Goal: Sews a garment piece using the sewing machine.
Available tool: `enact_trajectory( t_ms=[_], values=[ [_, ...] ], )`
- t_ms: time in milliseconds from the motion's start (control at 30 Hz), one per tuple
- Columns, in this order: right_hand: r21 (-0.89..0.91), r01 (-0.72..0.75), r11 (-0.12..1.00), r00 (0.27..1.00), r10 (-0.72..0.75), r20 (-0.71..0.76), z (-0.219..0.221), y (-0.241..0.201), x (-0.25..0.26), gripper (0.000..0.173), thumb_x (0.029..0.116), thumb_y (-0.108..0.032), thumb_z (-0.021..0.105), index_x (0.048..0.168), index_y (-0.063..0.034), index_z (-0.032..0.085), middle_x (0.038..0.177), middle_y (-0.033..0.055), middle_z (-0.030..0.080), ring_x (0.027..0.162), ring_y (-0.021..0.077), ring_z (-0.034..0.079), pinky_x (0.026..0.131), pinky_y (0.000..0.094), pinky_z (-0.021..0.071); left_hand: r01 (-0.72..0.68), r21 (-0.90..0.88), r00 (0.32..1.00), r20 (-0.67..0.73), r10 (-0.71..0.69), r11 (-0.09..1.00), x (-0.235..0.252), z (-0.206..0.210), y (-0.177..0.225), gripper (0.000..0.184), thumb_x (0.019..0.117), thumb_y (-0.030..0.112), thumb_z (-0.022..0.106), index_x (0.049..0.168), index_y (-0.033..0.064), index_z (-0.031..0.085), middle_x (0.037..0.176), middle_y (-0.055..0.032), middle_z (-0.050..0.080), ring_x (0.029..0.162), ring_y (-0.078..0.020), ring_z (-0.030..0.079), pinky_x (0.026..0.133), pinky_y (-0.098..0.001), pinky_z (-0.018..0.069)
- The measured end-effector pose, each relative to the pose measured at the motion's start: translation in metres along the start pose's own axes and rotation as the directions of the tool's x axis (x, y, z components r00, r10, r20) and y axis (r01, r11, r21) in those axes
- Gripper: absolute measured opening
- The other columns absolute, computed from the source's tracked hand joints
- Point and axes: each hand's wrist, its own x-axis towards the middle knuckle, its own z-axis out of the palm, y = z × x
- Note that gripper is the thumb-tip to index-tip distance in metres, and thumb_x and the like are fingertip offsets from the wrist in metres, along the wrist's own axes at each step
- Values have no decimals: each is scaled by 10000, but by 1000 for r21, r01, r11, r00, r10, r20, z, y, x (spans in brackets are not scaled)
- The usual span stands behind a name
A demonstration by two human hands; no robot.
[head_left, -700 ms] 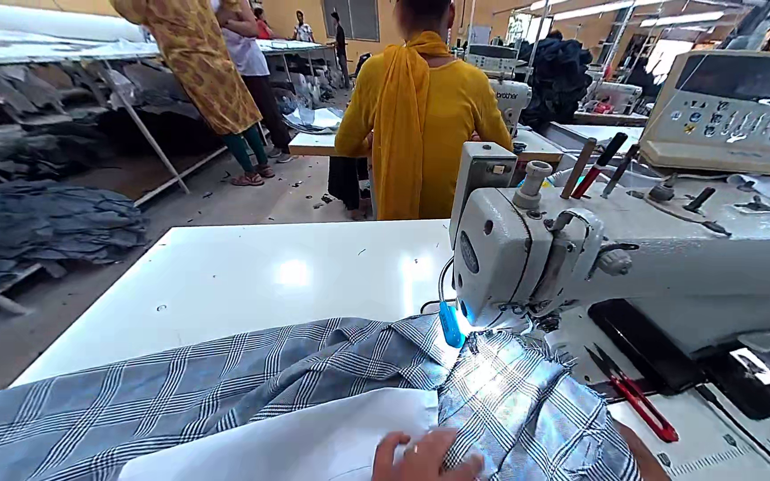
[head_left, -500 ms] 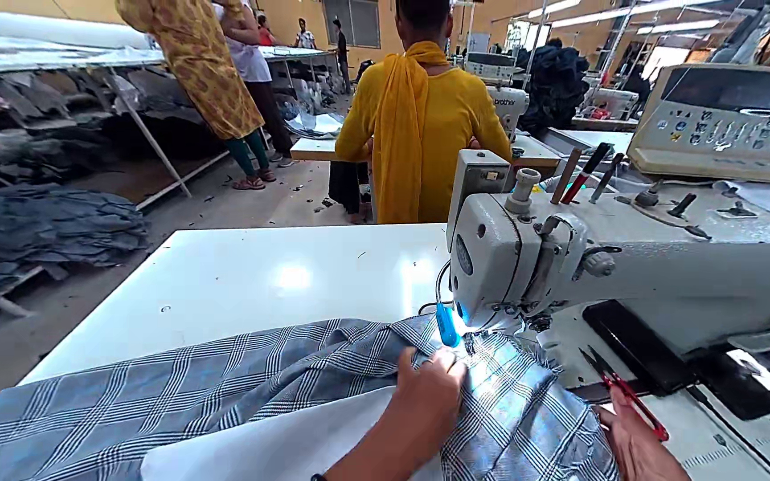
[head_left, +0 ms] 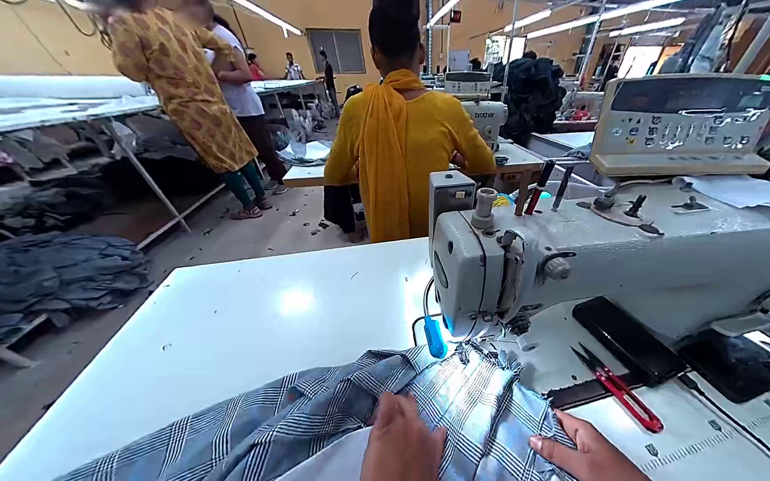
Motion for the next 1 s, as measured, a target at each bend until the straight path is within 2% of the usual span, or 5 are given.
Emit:
enact_trajectory(
  t_ms=[200,300,500,867,1000],
  values=[
    [-408,179,895,926,-293,-238,9,3,30,526,994,-152,616,1432,89,454,1209,305,652,1110,405,655,965,533,505,-189,-190,943,-310,124,963,61,35,-19,415,1001,143,518,1393,111,649,1435,-171,610,1388,-440,502,1074,-745,303],
    [-459,139,877,950,-248,-188,15,-6,44,427,1017,-88,549,1419,47,504,1247,262,664,1152,372,662,1004,508,502,-47,-279,999,-39,38,959,74,25,-30,498,1072,232,368,1556,154,456,1634,-141,377,1549,-407,235,1153,-773,46],
    [-524,64,850,995,-92,-28,28,-28,41,399,998,-13,453,1376,98,513,1172,302,645,1118,393,635,977,509,474,124,-204,991,76,-110,971,56,14,-51,525,1106,228,307,1613,91,311,1664,-176,299,1563,-428,168,1173,-752,24],
    [-591,171,788,919,-343,-193,33,-8,37,451,969,-37,524,1412,46,512,1327,259,596,1161,383,642,944,521,532,-58,-368,980,-196,-17,928,51,16,-30,389,1045,194,487,1302,-43,657,1421,-262,578,1415,-457,455,1166,-712,218],
    [-610,172,773,931,-329,-155,39,-16,45,339,976,27,478,1253,34,673,1272,261,624,1151,374,639,973,491,519,50,-431,999,33,-39,901,88,19,-25,480,1102,366,366,1503,159,529,1658,-101,337,1573,-371,164,1164,-754,-55]
  ],
)
